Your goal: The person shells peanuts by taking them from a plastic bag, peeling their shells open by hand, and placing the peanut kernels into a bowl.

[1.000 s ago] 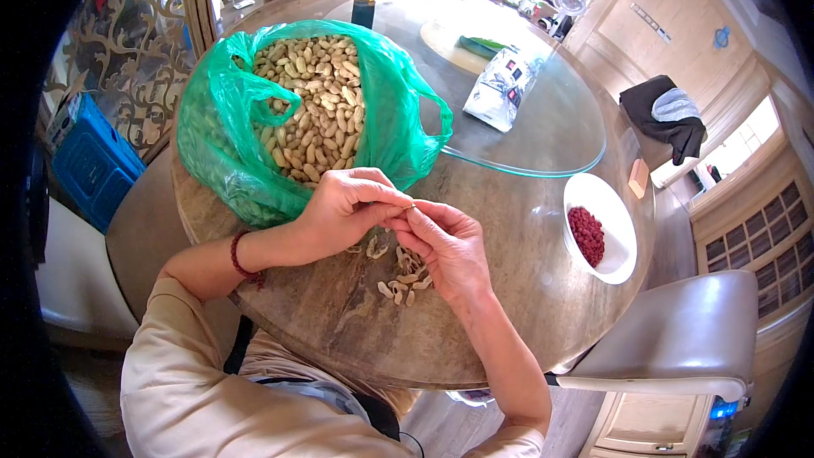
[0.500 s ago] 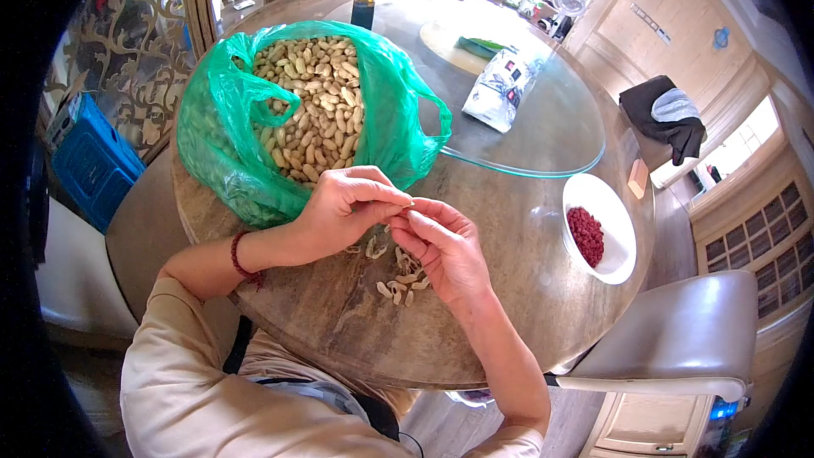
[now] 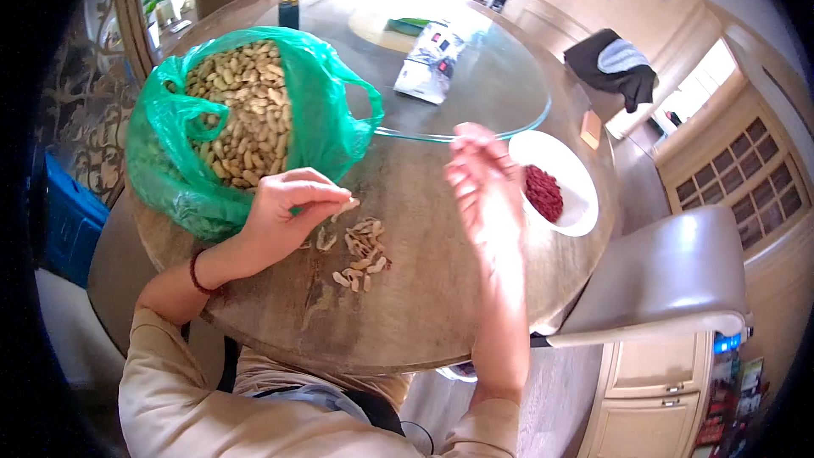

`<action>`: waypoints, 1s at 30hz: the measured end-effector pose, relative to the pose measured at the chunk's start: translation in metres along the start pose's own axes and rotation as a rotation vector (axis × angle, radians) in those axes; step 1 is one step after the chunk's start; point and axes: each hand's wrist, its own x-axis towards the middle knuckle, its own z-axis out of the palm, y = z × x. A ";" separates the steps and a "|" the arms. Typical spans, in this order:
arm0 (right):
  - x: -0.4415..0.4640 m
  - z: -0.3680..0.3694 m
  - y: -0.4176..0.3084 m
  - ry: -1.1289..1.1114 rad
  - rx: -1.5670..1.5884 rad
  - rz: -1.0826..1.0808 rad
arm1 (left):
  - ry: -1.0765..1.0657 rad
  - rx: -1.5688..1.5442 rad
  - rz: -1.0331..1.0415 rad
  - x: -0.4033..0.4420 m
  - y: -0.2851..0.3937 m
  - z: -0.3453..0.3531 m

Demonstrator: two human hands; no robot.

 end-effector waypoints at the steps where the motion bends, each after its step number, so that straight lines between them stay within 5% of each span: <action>1: 0.003 -0.009 -0.013 0.154 -0.224 -0.119 | -0.033 0.065 0.091 -0.002 -0.001 0.003; 5: 0.016 -0.074 -0.041 0.656 -1.437 -0.520 | -0.190 0.182 0.201 -0.011 -0.001 0.009; 12: 0.017 -0.091 -0.033 0.696 -1.699 -0.411 | -0.386 0.377 0.045 -0.015 0.002 -0.001; 14: 0.022 -0.082 -0.022 0.553 -1.694 -0.851 | -0.440 0.432 -0.006 -0.014 0.007 -0.007; 16: 0.020 -0.052 -0.004 0.357 -1.342 -0.472 | -0.503 0.700 -0.068 -0.016 0.007 -0.010; 18: 0.014 -0.028 0.019 -0.098 -1.365 -0.517 | -0.512 0.754 -0.074 -0.017 0.007 -0.014; 19: 0.009 -0.016 0.028 -0.237 -1.401 -0.279 | -0.530 0.807 -0.076 -0.018 0.006 -0.016; 20: 0.007 -0.006 0.040 -0.417 -1.387 -0.375 | -0.526 0.813 -0.081 -0.019 0.005 -0.016; 23: -0.011 0.024 0.060 -0.654 -1.372 -0.198 | -0.584 0.921 -0.106 -0.020 0.000 -0.008; 30: -0.024 0.043 0.069 -0.806 -1.307 -0.271 | -0.565 0.657 -0.089 -0.024 -0.003 0.000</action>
